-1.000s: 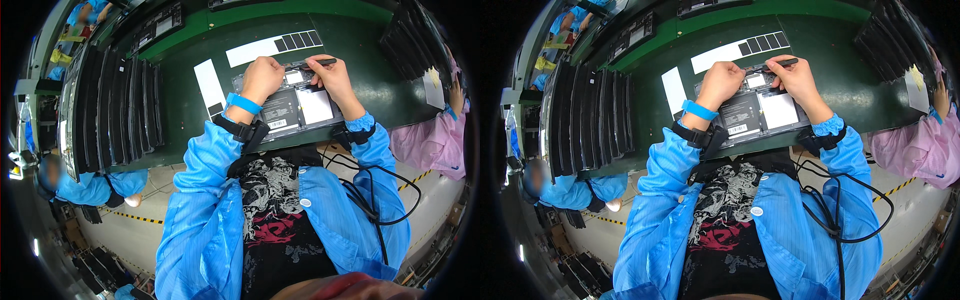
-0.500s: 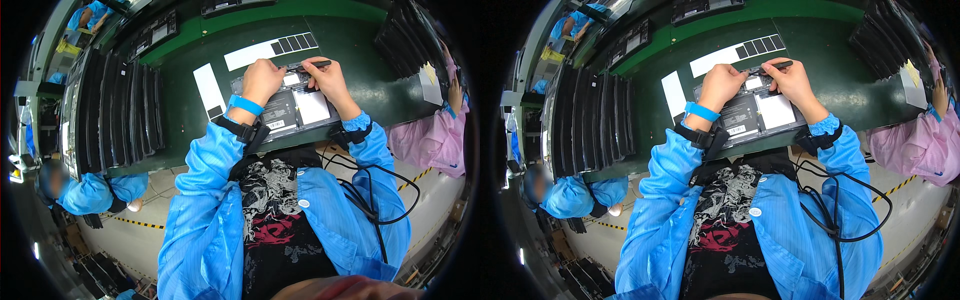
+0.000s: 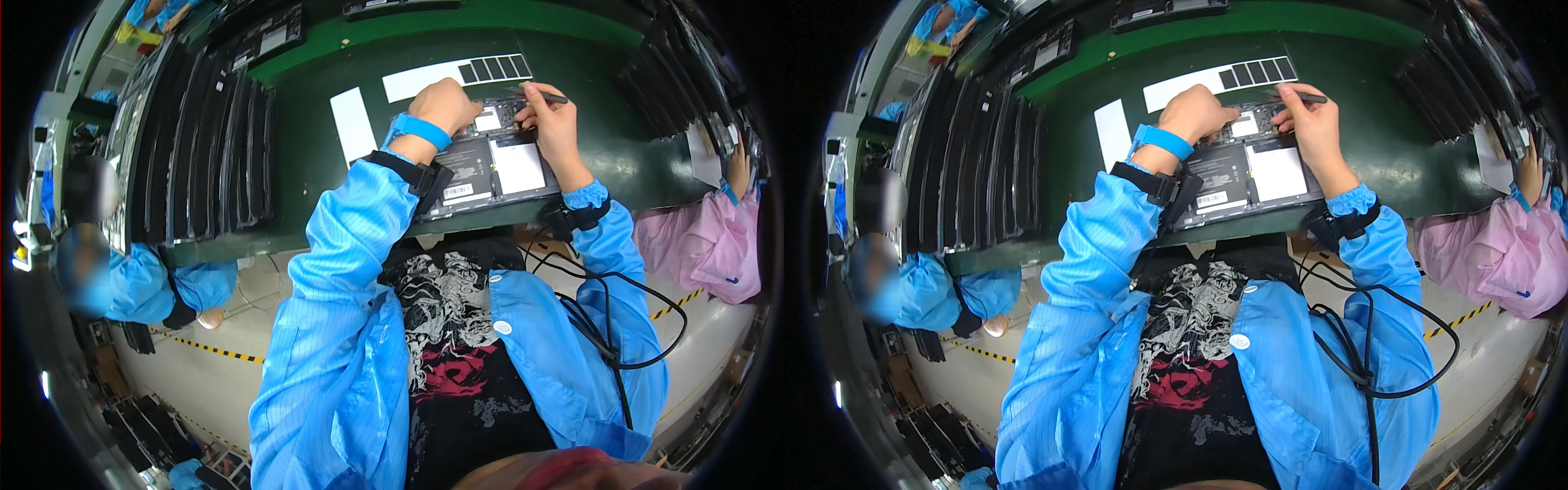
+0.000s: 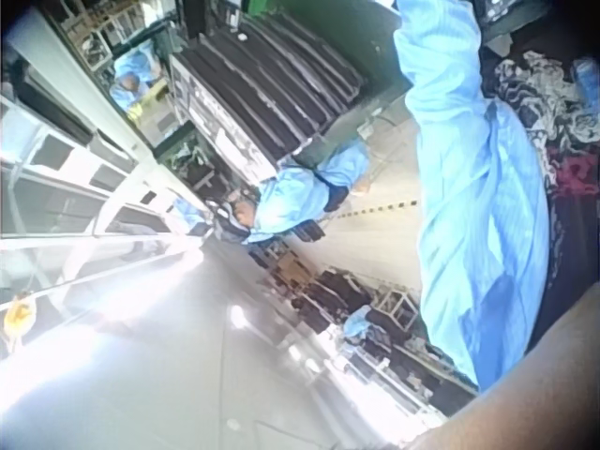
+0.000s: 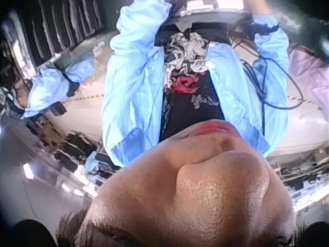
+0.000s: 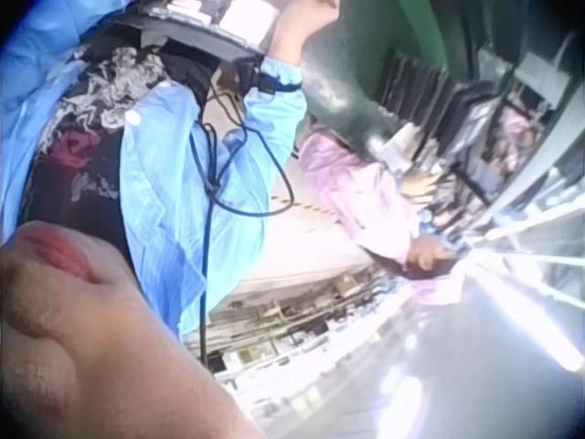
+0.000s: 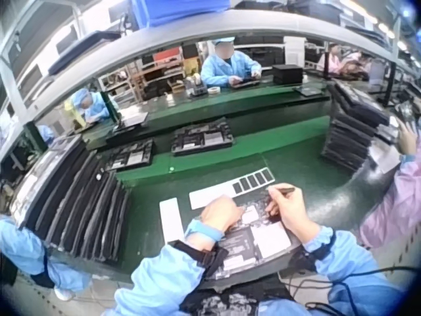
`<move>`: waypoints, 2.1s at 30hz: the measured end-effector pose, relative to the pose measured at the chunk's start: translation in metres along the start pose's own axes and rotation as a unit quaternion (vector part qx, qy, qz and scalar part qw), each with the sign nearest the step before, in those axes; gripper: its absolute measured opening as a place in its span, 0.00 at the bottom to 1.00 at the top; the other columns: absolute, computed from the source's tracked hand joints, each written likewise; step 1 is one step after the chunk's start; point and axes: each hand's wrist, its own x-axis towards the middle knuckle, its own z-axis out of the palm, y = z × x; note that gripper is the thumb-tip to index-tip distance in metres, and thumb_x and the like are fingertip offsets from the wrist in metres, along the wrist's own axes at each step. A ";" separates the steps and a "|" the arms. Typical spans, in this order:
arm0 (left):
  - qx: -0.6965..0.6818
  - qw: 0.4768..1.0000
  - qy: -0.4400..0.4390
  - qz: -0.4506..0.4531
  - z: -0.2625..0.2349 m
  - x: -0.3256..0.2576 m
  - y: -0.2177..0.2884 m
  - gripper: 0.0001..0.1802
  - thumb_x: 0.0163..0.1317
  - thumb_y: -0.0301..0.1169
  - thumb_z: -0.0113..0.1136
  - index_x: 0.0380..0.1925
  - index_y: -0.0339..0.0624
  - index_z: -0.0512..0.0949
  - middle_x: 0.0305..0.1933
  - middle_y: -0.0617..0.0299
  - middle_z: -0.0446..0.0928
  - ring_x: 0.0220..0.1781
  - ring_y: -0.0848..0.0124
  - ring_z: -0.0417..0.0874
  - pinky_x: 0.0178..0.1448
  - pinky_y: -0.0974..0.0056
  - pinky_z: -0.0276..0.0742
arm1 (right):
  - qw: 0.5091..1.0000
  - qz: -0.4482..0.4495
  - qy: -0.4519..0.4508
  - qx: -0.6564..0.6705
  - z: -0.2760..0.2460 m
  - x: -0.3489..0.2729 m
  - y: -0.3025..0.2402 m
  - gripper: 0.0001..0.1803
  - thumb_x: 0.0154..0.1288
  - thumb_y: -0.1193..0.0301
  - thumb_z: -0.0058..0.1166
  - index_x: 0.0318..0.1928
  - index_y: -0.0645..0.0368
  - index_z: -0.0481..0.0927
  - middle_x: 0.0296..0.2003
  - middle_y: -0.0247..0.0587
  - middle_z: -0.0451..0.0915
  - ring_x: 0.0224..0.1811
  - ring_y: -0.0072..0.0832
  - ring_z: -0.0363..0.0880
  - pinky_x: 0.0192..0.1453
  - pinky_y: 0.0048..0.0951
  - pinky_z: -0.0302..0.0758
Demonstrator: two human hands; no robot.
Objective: Assembling internal components of a laptop on a factory production line.
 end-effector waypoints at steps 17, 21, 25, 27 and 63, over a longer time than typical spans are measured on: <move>0.044 0.954 0.267 0.132 0.023 -0.163 -0.163 0.30 0.56 0.43 0.62 0.57 0.42 0.72 0.64 0.55 0.68 0.67 0.55 0.65 0.66 0.54 0.59 | 0.967 -0.091 -0.111 -0.209 0.154 -0.074 0.001 0.14 0.60 0.64 0.58 0.44 0.58 0.83 0.46 0.53 0.79 0.43 0.37 0.82 0.46 0.30 0.76; 0.046 0.956 0.262 0.122 0.021 -0.161 -0.163 0.31 0.55 0.44 0.63 0.58 0.42 0.71 0.63 0.55 0.68 0.67 0.54 0.64 0.66 0.52 0.59 | 0.923 -0.179 -0.104 -0.325 0.166 -0.068 0.022 0.11 0.56 0.67 0.58 0.36 0.60 0.83 0.49 0.58 0.77 0.44 0.44 0.81 0.48 0.36 0.76; 0.055 0.962 0.244 0.107 0.021 -0.161 -0.158 0.33 0.56 0.45 0.61 0.59 0.42 0.70 0.64 0.54 0.66 0.68 0.54 0.62 0.67 0.52 0.58 | 0.924 -0.163 -0.100 -0.332 0.167 -0.069 0.021 0.10 0.56 0.68 0.58 0.35 0.61 0.83 0.50 0.58 0.76 0.40 0.42 0.83 0.43 0.33 0.78; 0.058 0.962 0.241 0.111 0.021 -0.162 -0.161 0.33 0.56 0.45 0.61 0.60 0.42 0.68 0.65 0.54 0.65 0.68 0.54 0.61 0.67 0.51 0.57 | 0.929 -0.132 -0.119 -0.325 0.170 -0.072 0.015 0.10 0.57 0.68 0.59 0.35 0.62 0.83 0.51 0.58 0.76 0.39 0.40 0.83 0.42 0.32 0.78; -0.042 0.932 0.141 0.332 0.000 -0.123 -0.091 0.23 0.58 0.37 0.60 0.53 0.39 0.73 0.59 0.52 0.71 0.60 0.54 0.72 0.60 0.55 0.69 | 0.992 0.054 -0.094 -0.067 0.060 -0.024 -0.005 0.13 0.65 0.69 0.56 0.44 0.68 0.79 0.35 0.44 0.82 0.33 0.28 0.83 0.38 0.25 0.80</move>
